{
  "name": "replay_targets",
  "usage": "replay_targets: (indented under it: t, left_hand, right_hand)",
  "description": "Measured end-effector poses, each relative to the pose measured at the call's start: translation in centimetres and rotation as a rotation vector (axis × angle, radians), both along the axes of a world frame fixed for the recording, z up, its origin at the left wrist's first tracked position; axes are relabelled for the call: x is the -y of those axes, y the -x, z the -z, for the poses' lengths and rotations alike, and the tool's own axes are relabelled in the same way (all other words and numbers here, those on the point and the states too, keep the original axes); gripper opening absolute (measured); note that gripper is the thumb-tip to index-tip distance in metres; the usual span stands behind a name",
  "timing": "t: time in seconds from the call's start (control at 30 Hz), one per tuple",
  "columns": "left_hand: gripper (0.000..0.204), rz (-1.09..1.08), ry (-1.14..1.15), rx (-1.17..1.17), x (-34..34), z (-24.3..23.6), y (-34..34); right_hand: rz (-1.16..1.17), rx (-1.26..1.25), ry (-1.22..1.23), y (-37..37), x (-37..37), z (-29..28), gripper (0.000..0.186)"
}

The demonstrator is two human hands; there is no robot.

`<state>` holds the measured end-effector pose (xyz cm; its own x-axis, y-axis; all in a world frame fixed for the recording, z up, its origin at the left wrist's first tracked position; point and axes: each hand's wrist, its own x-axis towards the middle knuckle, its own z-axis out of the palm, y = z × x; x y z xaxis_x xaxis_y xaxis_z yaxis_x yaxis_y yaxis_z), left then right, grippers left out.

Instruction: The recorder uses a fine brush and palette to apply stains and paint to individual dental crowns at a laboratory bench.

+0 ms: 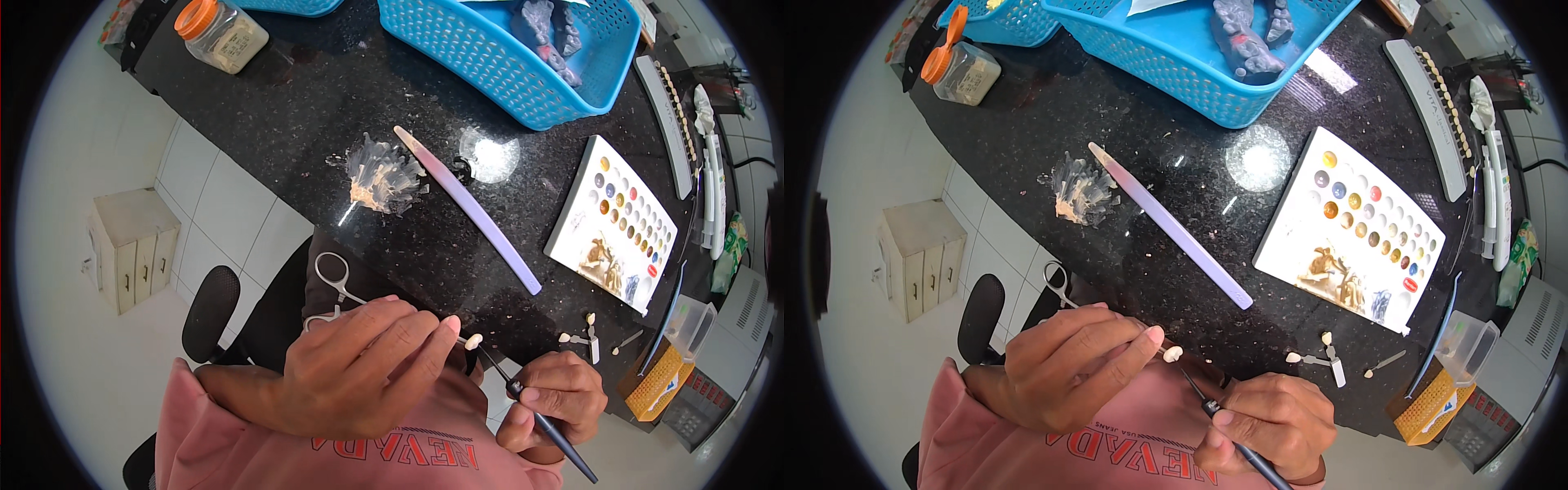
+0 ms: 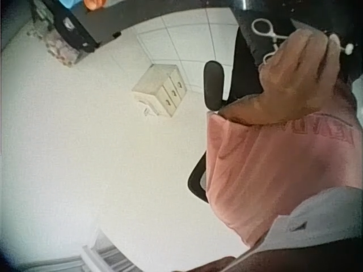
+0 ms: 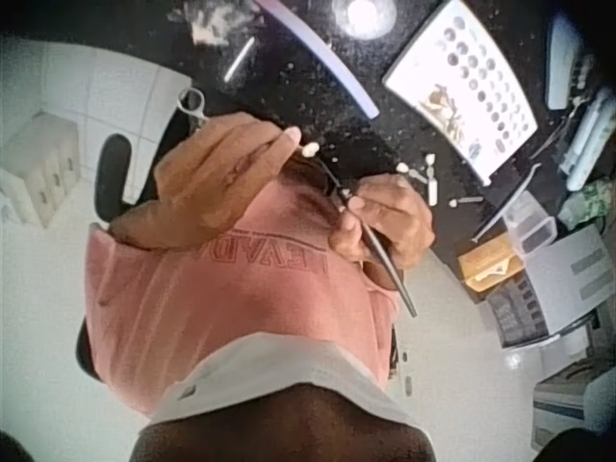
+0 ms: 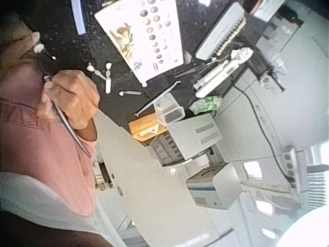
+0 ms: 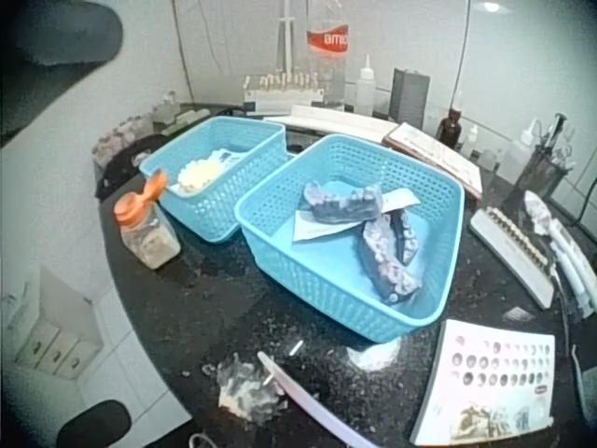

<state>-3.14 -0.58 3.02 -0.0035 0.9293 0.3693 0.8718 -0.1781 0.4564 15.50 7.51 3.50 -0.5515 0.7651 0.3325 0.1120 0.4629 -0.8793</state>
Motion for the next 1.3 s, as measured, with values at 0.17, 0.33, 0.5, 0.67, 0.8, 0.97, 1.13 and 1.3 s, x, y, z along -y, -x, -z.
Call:
replay_targets:
  t: [0.17,0.33,0.5,0.67,0.8,0.97,1.13,1.3]
  left_hand:
    - [0.025,-0.001,-0.011,-0.003,0.05,0.11,0.02]
    - [0.023,-0.002,-0.014,0.01,-0.1,0.11,-0.07]
    - [0.023,-0.006,-0.017,0.017,-0.14,0.22,-0.13]
    - [0.023,-0.009,-0.005,0.009,0.02,0.11,-0.11]
    - [0.023,-0.014,-0.013,0.012,0.03,0.19,-0.07]
    - [0.023,-0.003,0.0,0.006,0.1,0.02,0.1]
    - [0.021,-0.011,-0.019,0.012,0.03,0.15,-0.06]
    - [0.02,-0.013,-0.024,0.011,-0.17,0.19,0.0]
  right_hand:
    - [-0.089,-0.015,-0.056,-0.13,-0.38,0.43,0.011]
    - [-0.087,-0.02,-0.059,-0.21,-0.35,0.61,0.011]
    - [-0.086,-0.021,-0.062,-0.23,-0.36,0.55,0.012]
    - [-0.087,-0.014,-0.064,-0.12,-0.42,0.48,0.011]
    - [-0.077,0.007,-0.05,-0.15,-0.3,0.37,0.011]
    - [-0.068,0.009,-0.048,-0.02,-0.23,0.33,0.01]
    - [-0.085,-0.01,-0.056,-0.08,-0.32,0.44,0.011]
    - [-0.069,-0.006,-0.068,-0.33,-0.17,0.59,0.013]
